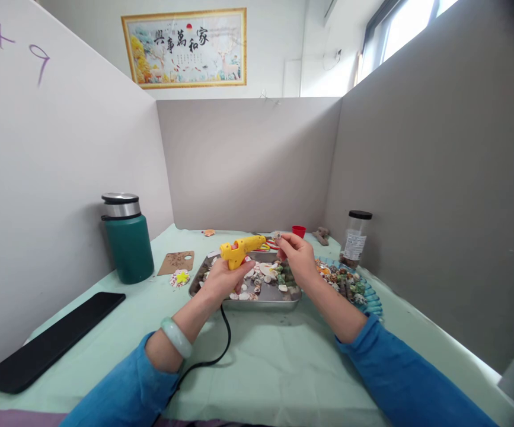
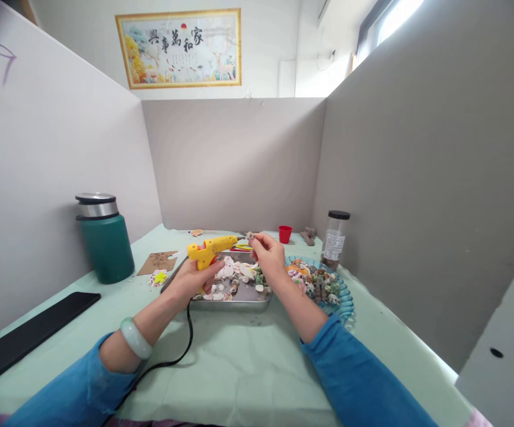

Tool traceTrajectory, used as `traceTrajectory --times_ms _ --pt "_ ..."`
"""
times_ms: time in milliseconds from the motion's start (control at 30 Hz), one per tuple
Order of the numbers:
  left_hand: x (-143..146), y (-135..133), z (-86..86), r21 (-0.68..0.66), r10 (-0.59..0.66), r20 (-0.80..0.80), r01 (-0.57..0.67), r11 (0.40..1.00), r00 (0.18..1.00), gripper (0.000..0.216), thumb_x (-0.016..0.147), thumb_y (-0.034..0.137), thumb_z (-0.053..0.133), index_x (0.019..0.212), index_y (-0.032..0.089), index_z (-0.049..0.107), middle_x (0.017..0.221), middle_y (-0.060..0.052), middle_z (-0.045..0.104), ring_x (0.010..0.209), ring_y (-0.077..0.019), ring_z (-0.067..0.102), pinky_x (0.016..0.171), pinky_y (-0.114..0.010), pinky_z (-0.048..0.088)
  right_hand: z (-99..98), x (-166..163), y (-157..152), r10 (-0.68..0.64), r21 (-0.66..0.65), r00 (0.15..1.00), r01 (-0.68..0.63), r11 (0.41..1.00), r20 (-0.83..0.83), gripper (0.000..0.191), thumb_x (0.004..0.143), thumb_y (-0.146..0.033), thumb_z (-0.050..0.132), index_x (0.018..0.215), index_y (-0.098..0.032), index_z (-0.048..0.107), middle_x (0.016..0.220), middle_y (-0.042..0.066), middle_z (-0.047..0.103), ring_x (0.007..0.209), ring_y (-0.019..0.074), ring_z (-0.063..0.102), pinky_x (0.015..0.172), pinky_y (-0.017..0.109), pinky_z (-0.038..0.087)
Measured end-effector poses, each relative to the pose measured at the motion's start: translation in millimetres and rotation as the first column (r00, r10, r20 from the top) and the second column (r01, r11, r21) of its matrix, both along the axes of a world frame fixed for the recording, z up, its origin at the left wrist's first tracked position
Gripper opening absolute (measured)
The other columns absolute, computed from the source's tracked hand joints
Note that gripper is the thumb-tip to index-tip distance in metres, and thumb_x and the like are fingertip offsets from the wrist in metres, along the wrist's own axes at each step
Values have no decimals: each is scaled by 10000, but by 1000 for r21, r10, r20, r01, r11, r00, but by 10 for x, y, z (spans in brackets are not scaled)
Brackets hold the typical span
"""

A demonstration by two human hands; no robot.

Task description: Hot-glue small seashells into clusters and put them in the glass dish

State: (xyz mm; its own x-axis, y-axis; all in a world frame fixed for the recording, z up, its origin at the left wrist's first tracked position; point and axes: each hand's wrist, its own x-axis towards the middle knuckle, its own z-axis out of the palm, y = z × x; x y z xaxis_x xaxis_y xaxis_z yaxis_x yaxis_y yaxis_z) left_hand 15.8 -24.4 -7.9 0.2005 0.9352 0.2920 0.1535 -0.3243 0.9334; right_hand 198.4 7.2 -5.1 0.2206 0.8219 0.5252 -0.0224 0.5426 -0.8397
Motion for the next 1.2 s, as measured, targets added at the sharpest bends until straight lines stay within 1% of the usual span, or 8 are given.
traceTrajectory --times_ms 100,233,433,667,800,967,1200 --pt "-9 13 -18 5 3 1 -3 1000 1000 308 715 462 624 632 191 503 385 58 403 382 -97 381 411 -229 336 -2 3 3 -9 6 1000 9 1000 -1 232 680 -423 644 750 -202 639 510 -39 519 467 106 442 462 240 349" --pt "-1 -6 2 -7 -5 -2 5 1000 1000 296 700 448 645 655 187 512 389 66 401 381 -90 378 416 -224 343 4 1 -11 -13 8 1000 13 1000 13 245 677 -433 643 750 -199 642 510 -38 519 466 106 442 463 242 349" --pt "9 -24 28 -13 17 4 -17 1000 1000 306 677 453 662 656 192 503 378 67 393 368 -93 366 401 -229 330 2 6 -15 -37 26 998 36 999 40 247 692 -437 631 760 -200 648 513 -38 520 470 109 449 467 245 356" --pt "1 -4 20 1 35 -44 -35 999 998 296 680 447 652 630 195 504 376 61 403 370 -89 369 410 -223 328 -21 23 11 -65 54 993 60 997 99 224 713 -399 615 779 -190 658 517 -32 518 484 114 466 463 233 368" --pt "-5 -3 23 5 46 -90 -45 999 995 278 705 433 627 648 186 512 370 68 406 374 -84 373 424 -215 334 -3 27 4 -112 77 987 104 992 113 209 719 -365 606 788 -176 661 545 -28 542 480 106 474 470 225 371" --pt "-3 -9 34 0 62 -117 -63 998 991 284 706 439 623 658 181 513 369 65 407 377 -84 379 421 -210 342 18 23 -12 -138 105 980 124 987 145 201 725 -343 595 792 -167 665 582 -11 576 491 109 489 481 227 393" --pt "11 -33 70 -26 81 -91 -84 996 993 284 677 429 649 699 173 528 411 74 406 385 -74 367 407 -204 361 -28 35 29 -171 135 970 149 980 173 229 733 -371 586 806 -173 675 609 2 604 500 119 516 484 233 412"
